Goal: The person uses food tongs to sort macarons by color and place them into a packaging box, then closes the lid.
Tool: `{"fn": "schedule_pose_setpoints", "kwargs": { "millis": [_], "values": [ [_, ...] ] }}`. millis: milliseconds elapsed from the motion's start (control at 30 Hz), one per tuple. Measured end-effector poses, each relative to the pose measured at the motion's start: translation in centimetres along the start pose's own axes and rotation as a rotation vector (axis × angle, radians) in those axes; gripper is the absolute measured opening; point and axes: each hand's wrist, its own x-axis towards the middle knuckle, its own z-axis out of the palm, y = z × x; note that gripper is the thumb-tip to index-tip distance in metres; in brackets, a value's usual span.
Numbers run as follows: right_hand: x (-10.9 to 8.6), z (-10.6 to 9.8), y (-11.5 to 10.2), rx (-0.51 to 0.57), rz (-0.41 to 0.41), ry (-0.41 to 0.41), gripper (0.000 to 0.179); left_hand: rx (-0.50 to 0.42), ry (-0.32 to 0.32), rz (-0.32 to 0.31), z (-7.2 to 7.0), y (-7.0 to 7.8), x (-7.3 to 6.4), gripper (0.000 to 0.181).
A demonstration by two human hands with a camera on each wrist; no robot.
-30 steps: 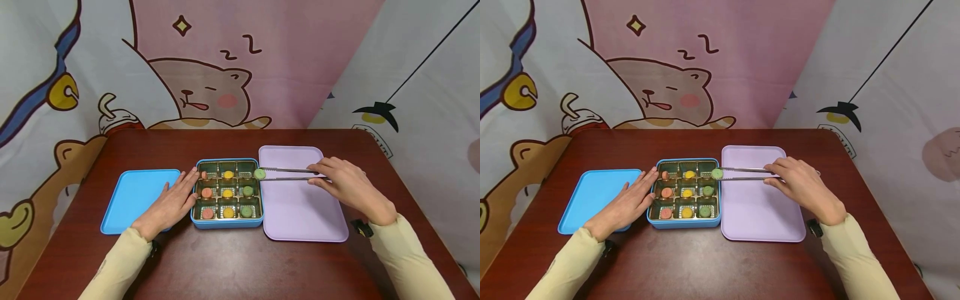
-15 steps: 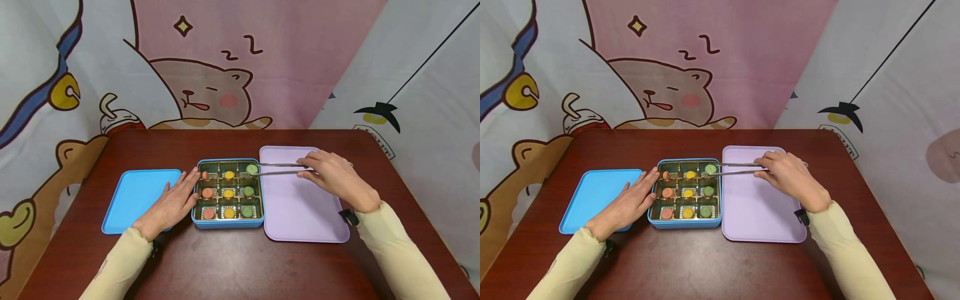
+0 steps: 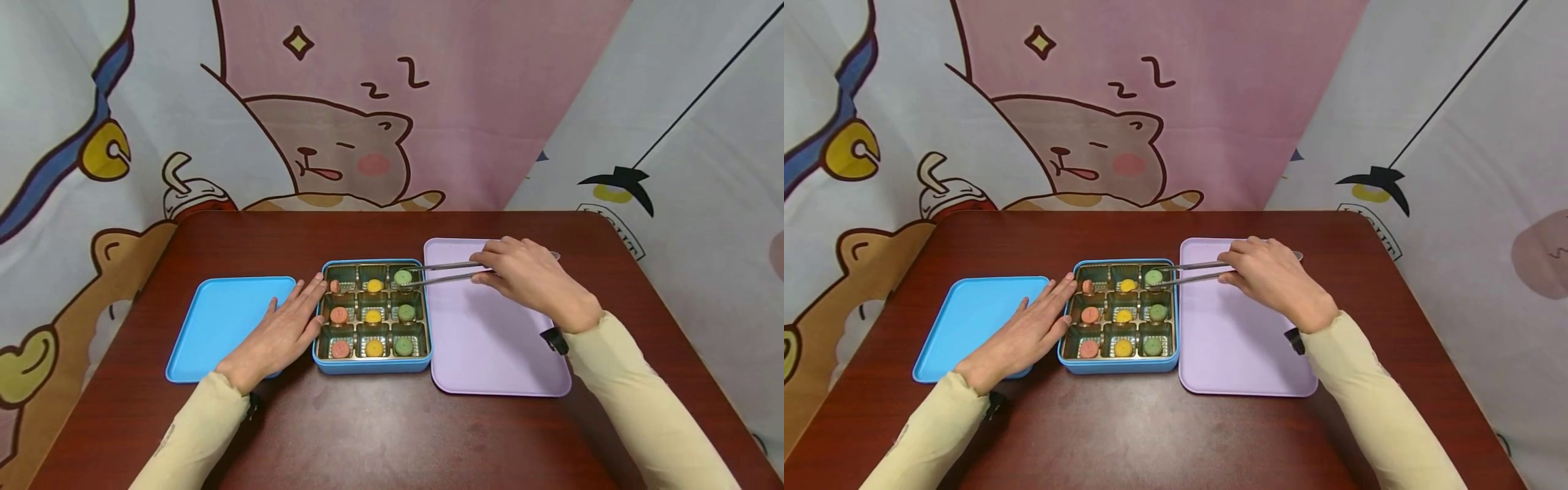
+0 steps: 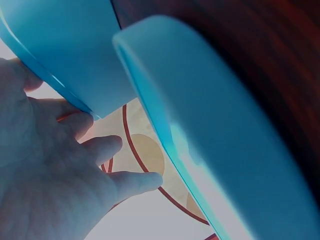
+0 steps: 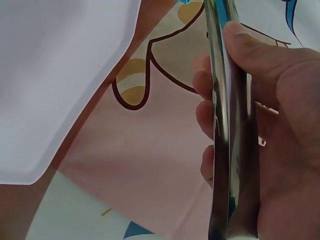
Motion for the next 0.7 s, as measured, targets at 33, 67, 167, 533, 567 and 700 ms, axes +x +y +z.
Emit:
{"fn": "schedule_pose_setpoints", "kwargs": {
  "millis": [33,67,167,533,567,700],
  "values": [
    [0.2,0.0,0.0,-0.009,-0.006,-0.001,0.031,0.001,0.000,-0.001,0.0,0.0,0.0,0.065],
    [0.3,0.0,-0.1,-0.019,-0.012,-0.001,0.031,0.002,-0.001,-0.001,0.0,0.0,0.0,0.065],
    [0.8,-0.1,-0.3,-0.046,-0.026,-0.002,0.029,0.000,-0.003,-0.003,0.0,0.0,-0.1,0.065],
    [1.7,-0.5,-1.1,-0.110,-0.032,-0.019,0.023,-0.014,-0.008,-0.007,0.1,0.0,0.0,0.065],
    [1.8,-0.5,-1.1,-0.115,-0.030,-0.024,0.023,-0.013,-0.006,-0.007,0.1,0.0,0.0,0.065],
    [2.5,-0.9,-1.5,-0.142,-0.015,-0.053,0.022,-0.008,-0.002,-0.004,0.1,-0.1,-0.1,0.065]
  ]
}}
